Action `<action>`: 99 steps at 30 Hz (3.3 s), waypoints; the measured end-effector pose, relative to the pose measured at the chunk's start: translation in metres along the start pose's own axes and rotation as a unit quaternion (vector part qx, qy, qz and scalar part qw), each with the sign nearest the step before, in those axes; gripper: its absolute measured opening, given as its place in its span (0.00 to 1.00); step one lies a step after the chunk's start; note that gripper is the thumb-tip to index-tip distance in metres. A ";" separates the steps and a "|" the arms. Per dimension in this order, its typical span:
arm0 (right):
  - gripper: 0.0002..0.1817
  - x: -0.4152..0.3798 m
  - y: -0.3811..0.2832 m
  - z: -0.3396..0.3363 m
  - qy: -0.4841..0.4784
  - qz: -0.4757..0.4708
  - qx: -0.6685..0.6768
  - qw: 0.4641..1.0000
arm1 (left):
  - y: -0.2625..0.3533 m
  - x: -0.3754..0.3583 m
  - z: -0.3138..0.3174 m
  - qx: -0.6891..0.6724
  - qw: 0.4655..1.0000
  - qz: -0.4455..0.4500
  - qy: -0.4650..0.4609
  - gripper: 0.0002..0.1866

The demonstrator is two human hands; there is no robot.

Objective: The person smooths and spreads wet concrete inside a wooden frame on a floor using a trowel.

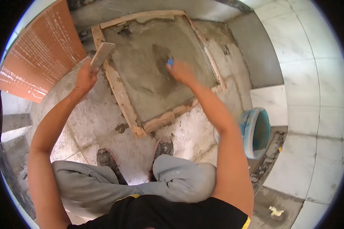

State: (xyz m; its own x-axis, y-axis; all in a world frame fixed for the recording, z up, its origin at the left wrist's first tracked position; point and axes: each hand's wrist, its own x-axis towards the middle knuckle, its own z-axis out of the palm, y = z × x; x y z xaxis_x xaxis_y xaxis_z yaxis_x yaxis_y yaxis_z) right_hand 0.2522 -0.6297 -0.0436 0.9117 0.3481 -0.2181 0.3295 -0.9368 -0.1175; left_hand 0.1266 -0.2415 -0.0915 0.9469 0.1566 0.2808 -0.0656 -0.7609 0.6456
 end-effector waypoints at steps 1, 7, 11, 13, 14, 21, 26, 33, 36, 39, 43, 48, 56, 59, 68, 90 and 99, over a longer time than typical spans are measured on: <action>0.30 0.011 0.003 -0.002 0.133 -0.079 -0.126 0.980 | 0.002 -0.001 0.001 0.000 1.000 0.008 -0.012 0.14; 0.29 -0.009 0.017 -0.043 -0.165 0.056 0.099 0.980 | 0.003 -0.002 -0.002 -0.006 1.000 -0.028 0.001 0.14; 0.29 -0.020 0.051 -0.012 -0.184 0.100 0.130 0.969 | -0.006 -0.002 -0.002 0.016 0.999 0.004 0.030 0.14; 0.30 0.022 0.047 0.001 0.039 0.030 -0.096 0.994 | -0.003 0.001 0.003 0.000 1.000 0.024 0.014 0.14; 0.30 0.026 0.036 -0.005 0.039 0.037 -0.095 0.994 | -0.004 0.003 0.003 -0.006 1.000 0.011 0.007 0.14; 0.35 -0.007 0.037 -0.002 -0.091 0.048 0.148 0.984 | 0.005 -0.001 -0.004 0.021 0.999 0.006 0.024 0.14; 0.38 0.045 0.030 -0.006 0.221 -0.125 -0.215 0.943 | -0.004 -0.001 0.005 -0.001 1.000 0.010 -0.004 0.14; 0.36 -0.002 0.048 0.033 0.067 -0.057 0.071 0.994 | -0.001 -0.002 -0.002 -0.004 1.000 -0.001 0.014 0.14; 0.33 0.032 0.017 -0.020 0.027 0.000 -0.097 0.995 | -0.003 0.002 0.000 -0.015 1.000 -0.005 -0.010 0.15; 0.32 0.052 0.006 -0.023 0.016 0.014 -0.093 0.995 | 0.001 0.001 -0.003 -0.011 1.000 -0.010 -0.013 0.15; 0.36 -0.040 -0.018 -0.030 -0.208 0.247 0.275 0.906 | -0.005 0.000 -0.003 0.003 0.999 0.002 0.034 0.14; 0.36 0.014 0.019 0.010 0.056 -0.027 -0.092 0.994 | 0.000 0.002 -0.003 -0.017 1.000 -0.007 -0.007 0.14; 0.34 -0.061 -0.031 -0.019 -0.228 0.264 0.300 0.888 | -0.007 0.000 -0.002 0.005 1.000 -0.007 0.006 0.13; 0.33 -0.020 0.023 0.019 -0.057 0.024 -0.011 0.998 | -0.010 -0.003 -0.001 0.001 1.000 -0.010 -0.018 0.13; 0.30 -0.036 -0.053 -0.025 -0.225 0.254 0.422 0.841 | 0.002 0.002 -0.009 -0.022 0.999 -0.021 -0.019 0.12; 0.28 0.004 -0.081 -0.025 -0.015 0.059 0.031 0.998 | 0.002 0.002 -0.006 -0.018 0.999 0.000 -0.027 0.14; 0.26 -0.055 -0.048 0.005 -0.073 0.025 0.074 0.994 | 0.010 0.003 -0.011 -0.034 0.997 -0.002 -0.076 0.14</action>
State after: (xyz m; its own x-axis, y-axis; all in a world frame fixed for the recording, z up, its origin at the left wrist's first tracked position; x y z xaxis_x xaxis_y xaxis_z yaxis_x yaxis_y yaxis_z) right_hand 0.1852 -0.6038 -0.0308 0.8772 0.3130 -0.3641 0.2352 -0.9412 -0.2424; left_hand 0.1252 -0.2415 -0.0764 0.9836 0.0594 0.1702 -0.0769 -0.7157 0.6941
